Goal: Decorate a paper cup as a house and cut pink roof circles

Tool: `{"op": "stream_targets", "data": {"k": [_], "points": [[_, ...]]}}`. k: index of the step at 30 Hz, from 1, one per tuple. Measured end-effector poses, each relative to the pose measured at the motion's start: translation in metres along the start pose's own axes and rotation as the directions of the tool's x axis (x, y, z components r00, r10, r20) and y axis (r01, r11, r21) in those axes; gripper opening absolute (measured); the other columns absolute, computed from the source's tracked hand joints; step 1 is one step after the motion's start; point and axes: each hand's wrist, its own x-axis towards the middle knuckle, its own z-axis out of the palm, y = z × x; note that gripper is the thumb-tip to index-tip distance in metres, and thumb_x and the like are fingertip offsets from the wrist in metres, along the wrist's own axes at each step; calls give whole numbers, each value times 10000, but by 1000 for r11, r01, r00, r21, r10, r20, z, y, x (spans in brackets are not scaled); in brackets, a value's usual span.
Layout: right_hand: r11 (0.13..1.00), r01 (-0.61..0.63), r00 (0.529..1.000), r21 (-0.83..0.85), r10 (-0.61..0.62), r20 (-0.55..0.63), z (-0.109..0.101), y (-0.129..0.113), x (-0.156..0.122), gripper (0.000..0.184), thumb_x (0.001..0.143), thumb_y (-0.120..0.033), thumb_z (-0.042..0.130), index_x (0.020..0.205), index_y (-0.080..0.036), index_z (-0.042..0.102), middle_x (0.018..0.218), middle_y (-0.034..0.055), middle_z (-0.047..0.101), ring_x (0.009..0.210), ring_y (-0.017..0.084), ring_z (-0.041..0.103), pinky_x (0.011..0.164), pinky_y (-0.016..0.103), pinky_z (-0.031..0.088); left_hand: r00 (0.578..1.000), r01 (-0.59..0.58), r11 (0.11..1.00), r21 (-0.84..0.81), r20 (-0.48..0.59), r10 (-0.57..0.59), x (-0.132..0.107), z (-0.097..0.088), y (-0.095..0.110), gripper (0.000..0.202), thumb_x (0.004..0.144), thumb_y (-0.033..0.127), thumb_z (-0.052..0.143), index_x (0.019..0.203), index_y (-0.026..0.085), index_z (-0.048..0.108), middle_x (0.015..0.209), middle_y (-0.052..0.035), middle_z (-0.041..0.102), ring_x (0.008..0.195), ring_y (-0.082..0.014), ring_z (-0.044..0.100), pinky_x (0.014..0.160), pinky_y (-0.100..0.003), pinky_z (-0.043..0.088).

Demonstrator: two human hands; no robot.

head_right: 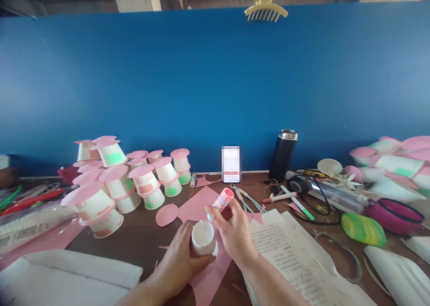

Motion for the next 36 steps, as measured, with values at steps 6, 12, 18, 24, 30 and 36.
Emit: {"op": "stream_targets", "data": {"k": [6, 12, 18, 24, 30, 36], "points": [[998, -10, 995, -65, 16, 95, 3, -3, -4, 254, 874, -439, 664, 792, -227, 550, 681, -56, 546, 623, 134, 484, 607, 234, 421, 1000, 9, 1000, 29, -11, -8, 0, 3, -2, 438, 647, 260, 758, 1039, 207, 572, 1069, -65, 585, 1011, -269, 558, 887, -403, 451], [996, 57, 992, -62, -50, 119, 4, -2, -5, 242, 874, -409, 670, 786, -225, 539, 714, -39, 519, 654, 144, 476, 624, 250, 424, 1000, -7, 999, 41, -5, 8, 1, 1, 2, 391, 666, 254, 728, 1020, 204, 570, 1044, -72, 595, 994, -272, 573, 879, -405, 465], [998, 36, 994, 45, -40, 106, 5, -3, -9, 216, 874, -366, 670, 781, -221, 541, 684, -38, 519, 616, 139, 474, 587, 241, 427, 1000, -14, 999, 41, -8, 14, 1, 1, 1, 389, 685, 266, 710, 1043, 204, 572, 1046, -72, 592, 994, -275, 578, 877, -418, 465], [996, 35, 994, -81, -26, 108, 7, -12, -10, 233, 882, -375, 654, 761, -231, 516, 672, -52, 507, 616, 133, 453, 592, 232, 411, 1000, 9, 999, 48, 14, -10, 1, -2, 5, 408, 689, 267, 713, 1061, 196, 561, 1071, -81, 583, 1027, -283, 567, 905, -441, 453], [997, -43, 994, 60, 37, 98, 6, -8, -8, 299, 878, -435, 652, 723, -222, 511, 629, -54, 480, 574, 127, 443, 542, 236, 390, 1000, 3, 999, 35, 22, -4, -1, -3, 7, 426, 702, 258, 703, 1096, 190, 554, 1091, -86, 582, 1048, -285, 566, 926, -449, 450], [991, -16, 999, 136, 9, 47, 1, -11, -2, 306, 874, -508, 640, 829, -216, 561, 738, -9, 589, 691, 160, 557, 658, 267, 468, 1000, -28, 998, 55, 10, 27, -1, -3, 6, 419, 688, 243, 704, 1079, 202, 559, 1073, -81, 577, 1015, -280, 569, 910, -449, 455]]}}
